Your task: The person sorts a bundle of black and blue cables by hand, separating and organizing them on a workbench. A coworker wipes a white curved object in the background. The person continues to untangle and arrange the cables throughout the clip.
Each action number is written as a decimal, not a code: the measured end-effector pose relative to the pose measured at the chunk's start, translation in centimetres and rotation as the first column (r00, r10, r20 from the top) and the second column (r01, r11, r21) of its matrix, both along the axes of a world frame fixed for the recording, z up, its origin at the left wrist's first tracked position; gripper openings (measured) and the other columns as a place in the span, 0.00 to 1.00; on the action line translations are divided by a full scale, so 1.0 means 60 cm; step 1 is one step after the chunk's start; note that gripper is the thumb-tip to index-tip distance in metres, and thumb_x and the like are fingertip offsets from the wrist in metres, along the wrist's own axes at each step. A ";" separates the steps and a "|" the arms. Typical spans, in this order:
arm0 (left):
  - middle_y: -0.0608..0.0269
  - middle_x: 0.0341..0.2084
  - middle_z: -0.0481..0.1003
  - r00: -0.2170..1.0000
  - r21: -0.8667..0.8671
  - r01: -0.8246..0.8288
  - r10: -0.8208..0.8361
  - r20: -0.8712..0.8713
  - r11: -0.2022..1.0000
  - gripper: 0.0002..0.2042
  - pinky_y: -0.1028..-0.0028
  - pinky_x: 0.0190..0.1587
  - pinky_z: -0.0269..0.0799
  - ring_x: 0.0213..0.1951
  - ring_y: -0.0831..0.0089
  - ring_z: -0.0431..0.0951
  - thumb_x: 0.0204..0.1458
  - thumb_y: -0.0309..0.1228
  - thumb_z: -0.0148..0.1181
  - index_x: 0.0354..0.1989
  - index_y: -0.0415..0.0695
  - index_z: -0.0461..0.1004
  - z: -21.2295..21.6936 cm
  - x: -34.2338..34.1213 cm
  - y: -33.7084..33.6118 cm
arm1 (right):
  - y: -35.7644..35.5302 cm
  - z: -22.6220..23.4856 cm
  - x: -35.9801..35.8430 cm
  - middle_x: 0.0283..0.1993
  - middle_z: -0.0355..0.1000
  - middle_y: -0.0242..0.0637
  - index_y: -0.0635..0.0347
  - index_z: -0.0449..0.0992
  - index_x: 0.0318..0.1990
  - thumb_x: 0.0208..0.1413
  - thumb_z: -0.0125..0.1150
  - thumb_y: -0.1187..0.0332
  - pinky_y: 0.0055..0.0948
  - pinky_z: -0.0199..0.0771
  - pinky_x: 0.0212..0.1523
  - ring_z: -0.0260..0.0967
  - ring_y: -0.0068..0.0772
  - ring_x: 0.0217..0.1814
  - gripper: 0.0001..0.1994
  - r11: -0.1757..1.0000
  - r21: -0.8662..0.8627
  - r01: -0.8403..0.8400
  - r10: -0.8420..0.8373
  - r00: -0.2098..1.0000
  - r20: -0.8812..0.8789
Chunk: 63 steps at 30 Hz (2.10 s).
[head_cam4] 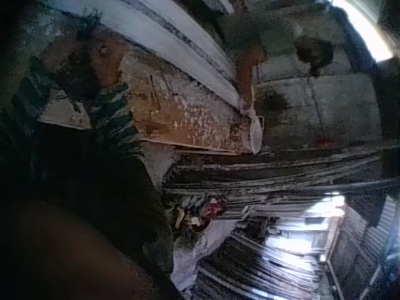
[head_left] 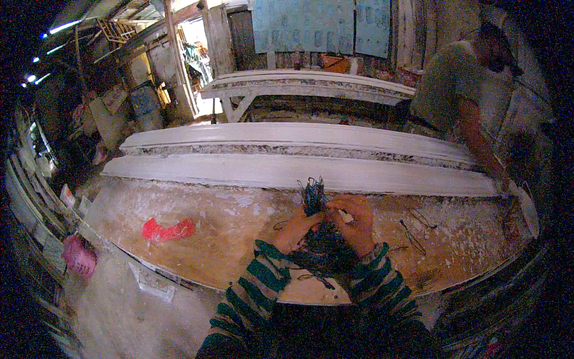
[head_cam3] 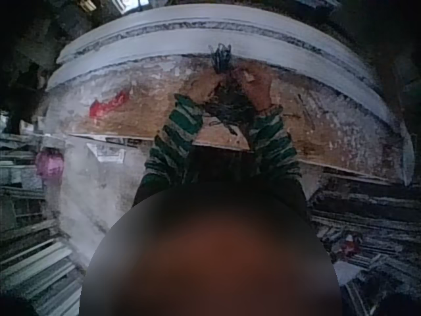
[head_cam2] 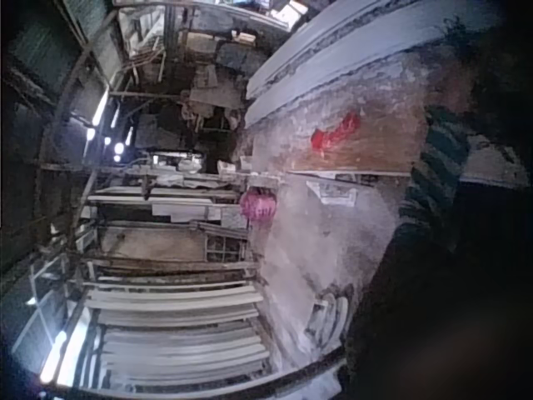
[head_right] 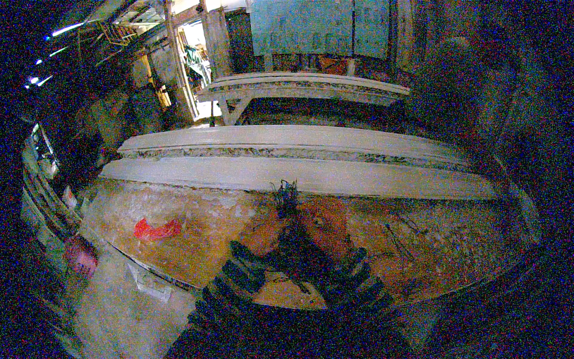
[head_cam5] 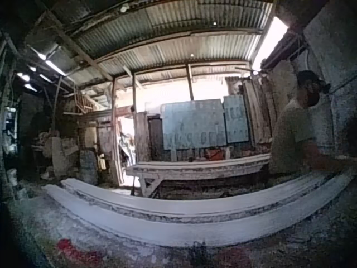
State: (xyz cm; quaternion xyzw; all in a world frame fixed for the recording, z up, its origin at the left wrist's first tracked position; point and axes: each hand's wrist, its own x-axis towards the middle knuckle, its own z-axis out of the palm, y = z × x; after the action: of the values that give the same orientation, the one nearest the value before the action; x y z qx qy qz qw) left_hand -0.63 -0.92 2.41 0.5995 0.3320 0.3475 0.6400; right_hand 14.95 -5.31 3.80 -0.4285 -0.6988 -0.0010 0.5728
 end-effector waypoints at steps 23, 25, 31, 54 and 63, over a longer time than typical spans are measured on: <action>0.71 0.29 0.73 0.739 -0.438 0.175 0.176 0.650 0.882 0.10 0.77 0.37 0.69 0.34 0.75 0.74 0.53 0.36 0.55 0.39 0.46 0.72 -0.035 0.000 0.036 | -0.001 -0.003 0.002 0.39 0.74 0.37 0.53 0.77 0.40 0.43 0.59 0.76 0.40 0.61 0.50 0.68 0.40 0.43 0.14 0.993 0.098 0.058 -0.081 0.966 0.247; 0.72 0.27 0.72 0.736 -0.374 0.114 0.175 0.654 0.920 0.11 0.78 0.35 0.68 0.32 0.77 0.72 0.53 0.38 0.54 0.41 0.47 0.71 -0.030 0.002 0.035 | 0.001 -0.001 0.000 0.39 0.74 0.35 0.51 0.76 0.40 0.42 0.59 0.75 0.40 0.59 0.50 0.67 0.38 0.43 0.15 0.999 -0.032 0.007 0.004 0.947 0.321; 0.76 0.22 0.64 0.871 -0.261 -0.149 0.251 0.422 0.954 0.17 0.83 0.27 0.58 0.26 0.84 0.62 0.52 0.46 0.55 0.46 0.51 0.68 -0.005 -0.010 0.013 | 0.005 -0.003 -0.009 0.38 0.73 0.30 0.49 0.77 0.40 0.41 0.60 0.74 0.38 0.58 0.48 0.67 0.35 0.41 0.15 0.999 0.018 -0.037 0.028 0.923 0.383; 0.70 0.22 0.64 0.593 -0.258 -0.184 0.316 0.740 0.948 0.12 0.72 0.37 0.67 0.29 0.74 0.69 0.55 0.44 0.50 0.35 0.48 0.64 -0.006 -0.027 0.040 | 0.030 -0.020 0.013 0.37 0.74 0.37 0.54 0.75 0.36 0.44 0.60 0.72 0.39 0.63 0.45 0.70 0.41 0.40 0.09 0.969 -0.232 0.084 -0.025 0.970 0.243; 0.72 0.20 0.60 0.469 -0.252 -0.313 0.380 0.797 0.916 0.11 0.73 0.33 0.64 0.24 0.77 0.62 0.56 0.43 0.50 0.33 0.48 0.63 -0.001 -0.051 0.063 | 0.044 -0.091 -0.001 0.56 0.65 0.31 0.43 0.69 0.51 0.46 0.55 0.71 0.62 0.48 0.57 0.56 0.41 0.61 0.21 0.919 -0.323 0.226 0.075 0.703 0.707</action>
State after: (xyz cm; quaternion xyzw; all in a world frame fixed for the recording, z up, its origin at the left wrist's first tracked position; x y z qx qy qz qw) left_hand -3.68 2.84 2.33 0.2589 0.1146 0.6996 0.6561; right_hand 14.89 -2.69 -1.69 -0.5281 -0.8315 -0.0513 0.1645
